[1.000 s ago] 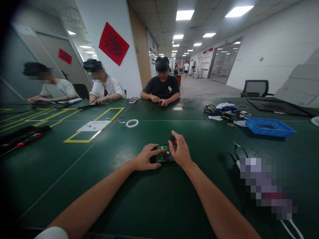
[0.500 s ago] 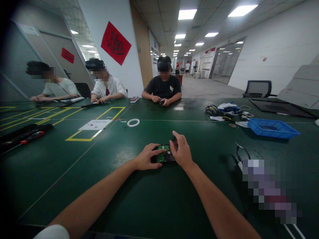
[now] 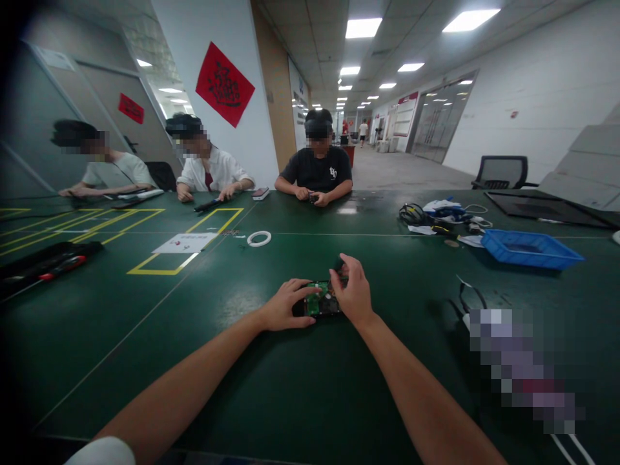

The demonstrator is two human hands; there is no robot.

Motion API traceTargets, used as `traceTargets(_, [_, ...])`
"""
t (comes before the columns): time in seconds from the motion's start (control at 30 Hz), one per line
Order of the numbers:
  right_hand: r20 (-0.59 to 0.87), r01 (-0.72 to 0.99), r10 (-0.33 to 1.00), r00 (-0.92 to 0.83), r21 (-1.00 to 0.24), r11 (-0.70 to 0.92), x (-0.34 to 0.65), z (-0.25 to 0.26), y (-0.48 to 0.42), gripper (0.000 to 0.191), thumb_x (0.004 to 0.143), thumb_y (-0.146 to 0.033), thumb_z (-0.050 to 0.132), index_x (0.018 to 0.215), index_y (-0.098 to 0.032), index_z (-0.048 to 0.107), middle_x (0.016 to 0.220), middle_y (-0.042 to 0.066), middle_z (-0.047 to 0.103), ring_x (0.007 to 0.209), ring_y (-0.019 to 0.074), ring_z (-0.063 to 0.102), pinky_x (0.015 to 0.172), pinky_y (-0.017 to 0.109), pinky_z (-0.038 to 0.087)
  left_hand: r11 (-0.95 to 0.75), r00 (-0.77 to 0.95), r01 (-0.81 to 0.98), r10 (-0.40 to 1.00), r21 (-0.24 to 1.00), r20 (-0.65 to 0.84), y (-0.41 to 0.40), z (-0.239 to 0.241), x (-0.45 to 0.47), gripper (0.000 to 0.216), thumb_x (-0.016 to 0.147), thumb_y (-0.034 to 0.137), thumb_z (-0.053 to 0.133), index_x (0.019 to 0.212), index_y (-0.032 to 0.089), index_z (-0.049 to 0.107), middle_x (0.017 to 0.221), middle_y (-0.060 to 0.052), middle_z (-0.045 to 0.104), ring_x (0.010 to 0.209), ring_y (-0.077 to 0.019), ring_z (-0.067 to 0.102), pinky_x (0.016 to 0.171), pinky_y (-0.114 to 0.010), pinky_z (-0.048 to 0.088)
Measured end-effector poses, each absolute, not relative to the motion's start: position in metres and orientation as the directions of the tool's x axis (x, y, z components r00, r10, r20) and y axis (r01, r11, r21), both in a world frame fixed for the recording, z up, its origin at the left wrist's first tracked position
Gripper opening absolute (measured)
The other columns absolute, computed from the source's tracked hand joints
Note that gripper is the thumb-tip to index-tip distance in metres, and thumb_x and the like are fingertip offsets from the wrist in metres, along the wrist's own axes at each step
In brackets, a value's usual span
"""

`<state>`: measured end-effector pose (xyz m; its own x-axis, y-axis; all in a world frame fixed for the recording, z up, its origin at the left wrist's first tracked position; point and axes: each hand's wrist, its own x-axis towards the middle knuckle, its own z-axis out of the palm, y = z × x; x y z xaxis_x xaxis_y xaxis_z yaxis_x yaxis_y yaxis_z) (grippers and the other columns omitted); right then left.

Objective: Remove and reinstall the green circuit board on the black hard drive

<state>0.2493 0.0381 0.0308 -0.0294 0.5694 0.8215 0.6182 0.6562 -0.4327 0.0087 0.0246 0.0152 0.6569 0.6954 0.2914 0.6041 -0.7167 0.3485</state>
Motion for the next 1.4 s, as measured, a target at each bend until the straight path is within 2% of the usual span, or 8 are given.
traceTargets(0.17, [0.842, 0.637, 0.538, -0.032, -0.398, 0.66, 0.2481, 0.0329, 0.037, 0.045, 0.092, -0.03, 0.063, 0.133, -0.022, 0.047, 0.123, 0.013, 0.06, 0.087, 0.0218, 0.066, 0.077, 0.041, 0.062, -0.716, 0.644, 0.588, 0.696, 0.377, 0.317, 0.0254, 0.0148, 0.0095, 0.084, 0.072, 0.063, 0.076, 0.142, 0.025, 0.047, 0.14, -0.013, 0.052, 0.128, -0.0346, 0.046, 0.109, -0.051, 0.036])
traceTargets(0.4, [0.84, 0.677, 0.542, -0.023, -0.386, 0.627, 0.2493, 0.0376, 0.0329, 0.041, 0.092, -0.033, 0.064, 0.127, -0.022, 0.048, 0.107, 0.009, 0.061, 0.073, 0.0184, 0.061, 0.073, 0.04, 0.059, -0.716, 0.639, 0.577, 0.696, 0.394, 0.329, 0.0243, 0.0161, 0.0095, 0.087, 0.072, 0.061, 0.076, 0.144, 0.024, 0.043, 0.14, -0.012, 0.052, 0.127, -0.0333, 0.047, 0.108, -0.05, 0.038])
traceTargets(0.5, [0.833, 0.658, 0.55, -0.056, -0.383, 0.648, 0.2495, 0.0395, 0.032, 0.04, 0.092, -0.035, 0.064, 0.127, -0.023, 0.049, 0.11, 0.009, 0.06, 0.078, 0.0199, 0.063, 0.074, 0.041, 0.06, -0.718, 0.647, 0.586, 0.694, 0.377, 0.316, 0.0242, 0.0167, 0.0089, 0.085, 0.073, 0.063, 0.075, 0.144, 0.026, 0.045, 0.142, -0.012, 0.05, 0.128, -0.0338, 0.046, 0.108, -0.05, 0.037])
traceTargets(0.7, [0.81, 0.593, 0.584, -0.056, -0.444, 0.671, 0.2493, 0.0357, 0.0339, 0.045, 0.097, -0.031, 0.057, 0.139, -0.022, 0.044, 0.129, 0.014, 0.062, 0.103, 0.0246, 0.069, 0.088, 0.044, 0.06, -0.711, 0.646, 0.6, 0.701, 0.366, 0.303, 0.0257, 0.014, 0.0085, 0.085, 0.073, 0.065, 0.074, 0.144, 0.027, 0.048, 0.143, -0.013, 0.049, 0.13, -0.0351, 0.044, 0.108, -0.052, 0.037])
traceTargets(0.97, [0.818, 0.585, 0.574, 0.036, -0.483, 0.651, 0.2445, 0.0314, 0.0345, 0.047, 0.091, -0.036, 0.068, 0.132, -0.024, 0.05, 0.112, 0.009, 0.071, 0.089, 0.0226, 0.073, 0.081, 0.042, 0.064, -0.712, 0.643, 0.602, 0.701, 0.361, 0.309, 0.0256, 0.0141, 0.0087, 0.083, 0.073, 0.064, 0.074, 0.143, 0.027, 0.049, 0.142, -0.012, 0.049, 0.129, -0.0347, 0.045, 0.108, -0.051, 0.037])
traceTargets(1.17, [0.855, 0.577, 0.518, 0.016, -0.431, 0.694, 0.2422, 0.0335, 0.0333, 0.043, 0.094, -0.035, 0.063, 0.134, -0.023, 0.05, 0.132, 0.014, 0.063, 0.1, 0.0242, 0.072, 0.086, 0.045, 0.063, -0.716, 0.644, 0.601, 0.697, 0.356, 0.316, 0.025, 0.0141, 0.0098, 0.084, 0.073, 0.064, 0.075, 0.143, 0.027, 0.049, 0.141, -0.012, 0.05, 0.128, -0.0347, 0.046, 0.108, -0.052, 0.037])
traceTargets(1.4, [0.836, 0.548, 0.548, 0.018, -0.467, 0.694, 0.2425, 0.0351, 0.0319, 0.05, 0.094, -0.033, 0.063, 0.14, -0.023, 0.045, 0.127, 0.012, 0.067, 0.102, 0.024, 0.072, 0.088, 0.044, 0.063, -0.71, 0.641, 0.605, 0.703, 0.36, 0.309, 0.026, 0.0122, 0.0092, 0.083, 0.073, 0.065, 0.074, 0.143, 0.028, 0.049, 0.142, -0.012, 0.05, 0.129, -0.0352, 0.045, 0.108, -0.052, 0.037])
